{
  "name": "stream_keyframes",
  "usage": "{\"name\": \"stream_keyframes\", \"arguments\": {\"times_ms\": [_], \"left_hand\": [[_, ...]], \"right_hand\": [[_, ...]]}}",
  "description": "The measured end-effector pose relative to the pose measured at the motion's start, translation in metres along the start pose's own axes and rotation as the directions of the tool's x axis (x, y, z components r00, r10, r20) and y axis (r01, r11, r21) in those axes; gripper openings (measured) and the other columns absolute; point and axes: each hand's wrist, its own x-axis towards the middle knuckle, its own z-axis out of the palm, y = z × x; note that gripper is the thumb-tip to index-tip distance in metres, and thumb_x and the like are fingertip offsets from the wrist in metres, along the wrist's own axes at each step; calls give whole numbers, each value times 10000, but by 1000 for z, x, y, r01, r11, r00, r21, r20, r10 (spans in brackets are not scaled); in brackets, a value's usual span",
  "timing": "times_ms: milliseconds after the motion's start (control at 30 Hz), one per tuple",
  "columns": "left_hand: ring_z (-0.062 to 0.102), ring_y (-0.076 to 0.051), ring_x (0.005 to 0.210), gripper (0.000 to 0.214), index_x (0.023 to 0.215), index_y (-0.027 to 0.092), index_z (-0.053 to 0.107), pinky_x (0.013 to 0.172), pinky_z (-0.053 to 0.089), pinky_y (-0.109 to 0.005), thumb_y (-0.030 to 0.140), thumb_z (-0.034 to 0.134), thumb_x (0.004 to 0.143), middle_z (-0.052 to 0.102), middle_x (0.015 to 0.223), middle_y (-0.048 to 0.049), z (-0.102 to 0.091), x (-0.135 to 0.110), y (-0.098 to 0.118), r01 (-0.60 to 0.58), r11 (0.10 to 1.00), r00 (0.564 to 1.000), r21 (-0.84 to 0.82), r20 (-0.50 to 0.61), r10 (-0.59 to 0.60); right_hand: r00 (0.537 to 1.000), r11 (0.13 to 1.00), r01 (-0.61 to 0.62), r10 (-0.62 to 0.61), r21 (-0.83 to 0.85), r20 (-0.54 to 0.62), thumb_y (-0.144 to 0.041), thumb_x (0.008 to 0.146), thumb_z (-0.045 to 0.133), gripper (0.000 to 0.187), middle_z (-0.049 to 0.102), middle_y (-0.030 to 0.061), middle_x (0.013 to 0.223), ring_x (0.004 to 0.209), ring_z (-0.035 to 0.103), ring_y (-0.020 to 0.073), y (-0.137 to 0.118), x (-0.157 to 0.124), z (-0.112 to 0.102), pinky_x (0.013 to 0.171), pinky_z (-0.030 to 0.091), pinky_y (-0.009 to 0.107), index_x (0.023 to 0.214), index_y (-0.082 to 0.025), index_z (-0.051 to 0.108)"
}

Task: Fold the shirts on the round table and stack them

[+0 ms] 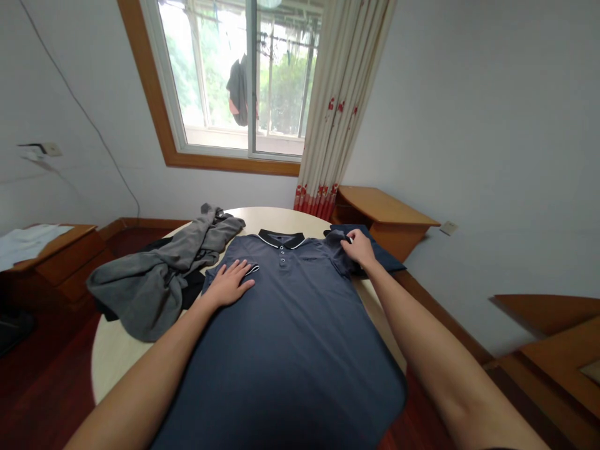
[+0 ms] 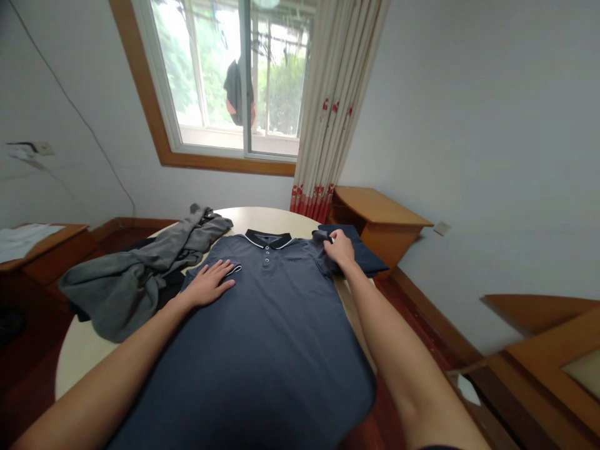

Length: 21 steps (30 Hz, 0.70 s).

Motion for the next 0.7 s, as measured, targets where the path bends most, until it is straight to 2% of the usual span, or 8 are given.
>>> {"name": "stream_keyframes", "arguments": {"times_ms": [67,133,167,233,367,500,600,700], "left_hand": [[168,-250,1548,677,1580,222,334,1235,147,-522,559,310,993,226,1664,-55,0,0,0,0,1000,1000,-2,-3,0],[171,-247,1548,675,1579,223,336,1235,149,-520,559,308,994,229,1663,-54,0,0,0,-1,1000,1000,-1,-5,1],[171,-246,1548,675,1579,222,336,1235,150,-522,558,306,995,230,1662,-52,1,0,-1,-4,1000,1000,1,-4,4],[174,-247,1547,672,1579,218,336,1233,153,-531,556,300,999,232,1662,-51,3,1,-1,-7,1000,1000,9,-8,7],[197,-249,1542,645,1576,230,342,1230,157,-543,538,279,1013,252,1656,-53,8,-1,1,-3,999,998,47,-56,6],[225,-248,1534,609,1563,256,368,1232,148,-544,519,270,1023,298,1643,-51,8,-7,4,-12,997,992,74,-123,21],[226,-248,1534,608,1562,248,371,1232,144,-547,509,262,1024,303,1642,-56,4,-13,9,-9,997,993,76,-115,18],[208,-269,1538,617,1571,252,354,1223,143,-577,511,276,1017,267,1653,-61,5,-25,20,7,997,997,74,-75,-2]], "right_hand": [[984,981,178,-179,79,-3,-337,869,642,333,721,92,1027,903,670,217,-15,-13,-1,766,487,277,1165,-192,595],[940,937,317,-330,146,82,-393,870,663,449,731,69,1024,860,679,205,-30,-30,0,765,496,279,1262,-197,567],[921,926,346,-367,153,134,-421,877,661,488,735,68,1041,863,684,206,-36,-40,2,771,502,285,1299,-199,557],[900,923,374,-385,89,203,-446,905,630,486,731,94,1123,946,692,230,-45,-60,9,825,508,308,1317,-194,573],[878,891,449,-425,-71,220,-435,954,565,461,638,161,1344,1228,595,297,-49,-98,37,1045,432,387,1315,-152,612],[893,904,425,-412,-36,183,-435,998,485,500,523,155,1491,1392,460,272,-39,-118,60,1170,306,427,1401,-148,553],[894,910,414,-404,-15,194,-466,1013,442,534,480,149,1531,1436,409,254,-26,-121,61,1201,257,434,1437,-153,519],[882,905,425,-405,-36,241,-498,1009,431,575,456,157,1548,1451,386,266,-16,-127,54,1212,233,442,1449,-135,505]]}}
